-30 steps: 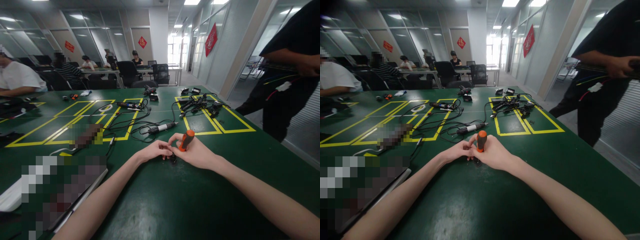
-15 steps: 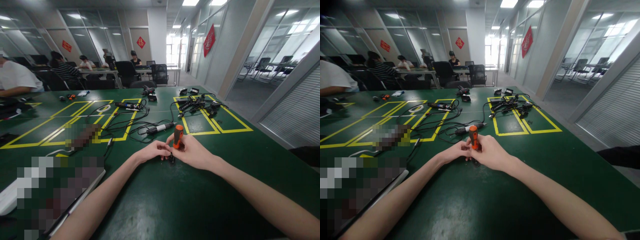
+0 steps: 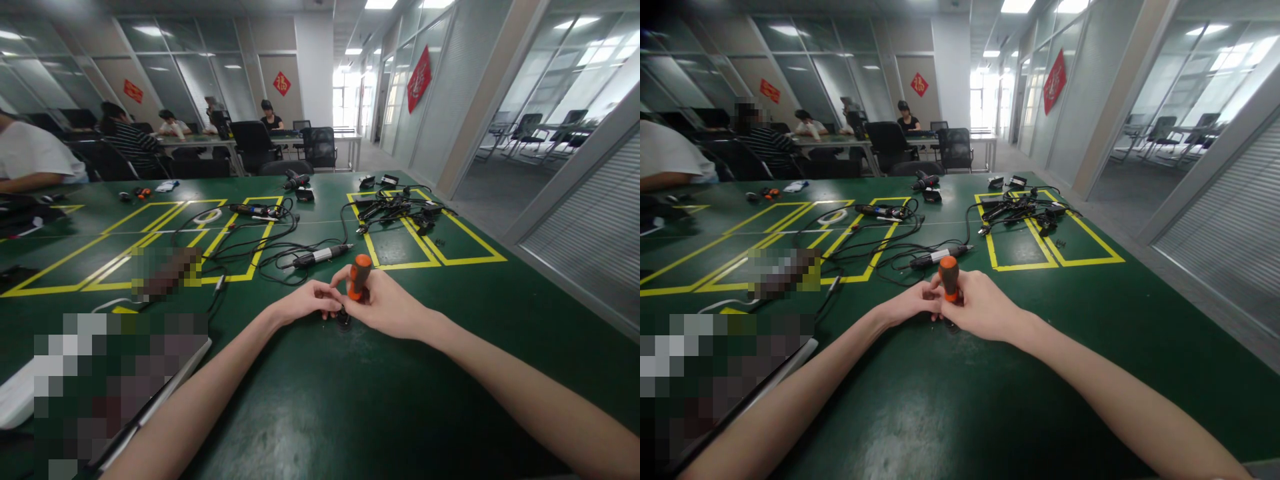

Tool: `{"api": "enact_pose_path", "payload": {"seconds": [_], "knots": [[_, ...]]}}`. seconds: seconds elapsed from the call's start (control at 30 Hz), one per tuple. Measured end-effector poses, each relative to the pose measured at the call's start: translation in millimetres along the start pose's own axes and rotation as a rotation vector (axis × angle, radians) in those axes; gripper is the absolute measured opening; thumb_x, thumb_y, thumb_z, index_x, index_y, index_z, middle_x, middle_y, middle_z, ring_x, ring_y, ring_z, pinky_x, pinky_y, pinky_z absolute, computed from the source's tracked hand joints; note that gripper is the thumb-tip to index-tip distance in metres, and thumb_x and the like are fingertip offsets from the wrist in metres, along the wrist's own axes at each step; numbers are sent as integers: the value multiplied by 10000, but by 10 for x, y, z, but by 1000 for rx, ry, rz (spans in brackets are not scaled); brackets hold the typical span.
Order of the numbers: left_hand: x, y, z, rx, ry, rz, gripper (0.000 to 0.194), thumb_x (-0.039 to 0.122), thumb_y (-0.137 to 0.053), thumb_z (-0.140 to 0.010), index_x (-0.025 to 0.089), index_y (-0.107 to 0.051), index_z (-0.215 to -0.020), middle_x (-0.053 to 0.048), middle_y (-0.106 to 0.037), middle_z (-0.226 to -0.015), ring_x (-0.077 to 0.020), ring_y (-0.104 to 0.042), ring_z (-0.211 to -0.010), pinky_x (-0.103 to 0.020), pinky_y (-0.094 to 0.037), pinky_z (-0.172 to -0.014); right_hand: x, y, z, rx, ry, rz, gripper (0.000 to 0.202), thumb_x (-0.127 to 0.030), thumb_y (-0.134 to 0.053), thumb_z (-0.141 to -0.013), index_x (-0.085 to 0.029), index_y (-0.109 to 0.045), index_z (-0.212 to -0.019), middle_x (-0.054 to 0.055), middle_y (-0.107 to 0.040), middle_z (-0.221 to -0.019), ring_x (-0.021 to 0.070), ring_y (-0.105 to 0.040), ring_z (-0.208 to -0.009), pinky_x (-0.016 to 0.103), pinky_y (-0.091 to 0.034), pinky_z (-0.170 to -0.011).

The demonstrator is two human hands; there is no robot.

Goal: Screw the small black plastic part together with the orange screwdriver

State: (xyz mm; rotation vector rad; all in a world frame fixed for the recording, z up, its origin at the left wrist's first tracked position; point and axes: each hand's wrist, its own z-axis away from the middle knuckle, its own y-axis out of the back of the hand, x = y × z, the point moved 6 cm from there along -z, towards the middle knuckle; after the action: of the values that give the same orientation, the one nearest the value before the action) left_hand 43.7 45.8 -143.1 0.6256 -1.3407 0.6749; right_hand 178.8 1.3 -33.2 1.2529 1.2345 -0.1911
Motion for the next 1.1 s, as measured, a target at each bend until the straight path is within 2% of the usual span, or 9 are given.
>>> {"api": "enact_pose_path", "payload": {"seconds": [0.13, 0.33, 0.57, 0.7, 0.8, 0.93, 1.1], "knots": [[14, -2, -4, 0, -8, -7, 212, 305, -806, -763, 118, -761, -852, -23, -694, -727, -110, -600, -645, -217, -494, -617, 4, 27, 5, 74, 22, 59, 96, -191, -622, -903, -181, -697, -962, -46, -569, -637, 110, -498, -574, 244, -388, -603], [9, -10, 5, 18, 2, 6, 246, 328, -817, -733, 113, -759, -839, -20, -690, -723, -100, -585, -623, -217, -487, -612, 46, -12, -16, 0, 8, -29, 165, -183, -643, -877, -163, -692, -1033, -34, -607, -697, 106, -499, -583, 234, -374, -573], [22, -18, 14, 5, -15, 3, 226, 310, -799, -760, 116, -759, -869, -23, -700, -735, -108, -597, -646, -215, -483, -613, 26, 9, 13, 61, -1, -4, 79, -193, -631, -885, -171, -684, -940, -76, -504, -586, 88, -421, -521, 229, -343, -559], [0, -3, -2, -6, -16, 4, 231, 319, -803, -767, 118, -754, -870, -18, -699, -740, -105, -600, -645, -216, -488, -613, 22, -9, 3, 5, -13, -44, 94, -156, -632, -860, -169, -687, -936, -59, -548, -636, 92, -451, -546, 230, -356, -563], [-12, 5, -7, 0, -13, 5, 234, 312, -808, -761, 116, -757, -879, -16, -698, -738, -103, -600, -639, -218, -492, -619, 20, 1, -4, 19, -2, -13, 99, -151, -649, -844, -167, -696, -931, -49, -557, -656, 98, -463, -566, 231, -358, -566], [9, -11, 7, 3, -13, -1, 226, 316, -804, -756, 114, -749, -842, -21, -701, -735, -104, -595, -635, -220, -488, -617, 15, 15, 7, 56, 4, 16, 113, -163, -632, -877, -171, -710, -957, -66, -524, -615, 89, -430, -543, 228, -340, -566], [24, -17, 14, 4, -8, 6, 241, 331, -805, -759, 118, -758, -862, -19, -698, -744, -102, -590, -640, -219, -486, -614, 40, 15, 8, 21, -46, 5, 124, -186, -613, -905, -165, -709, -982, -67, -532, -611, 89, -436, -531, 228, -346, -560]]}}
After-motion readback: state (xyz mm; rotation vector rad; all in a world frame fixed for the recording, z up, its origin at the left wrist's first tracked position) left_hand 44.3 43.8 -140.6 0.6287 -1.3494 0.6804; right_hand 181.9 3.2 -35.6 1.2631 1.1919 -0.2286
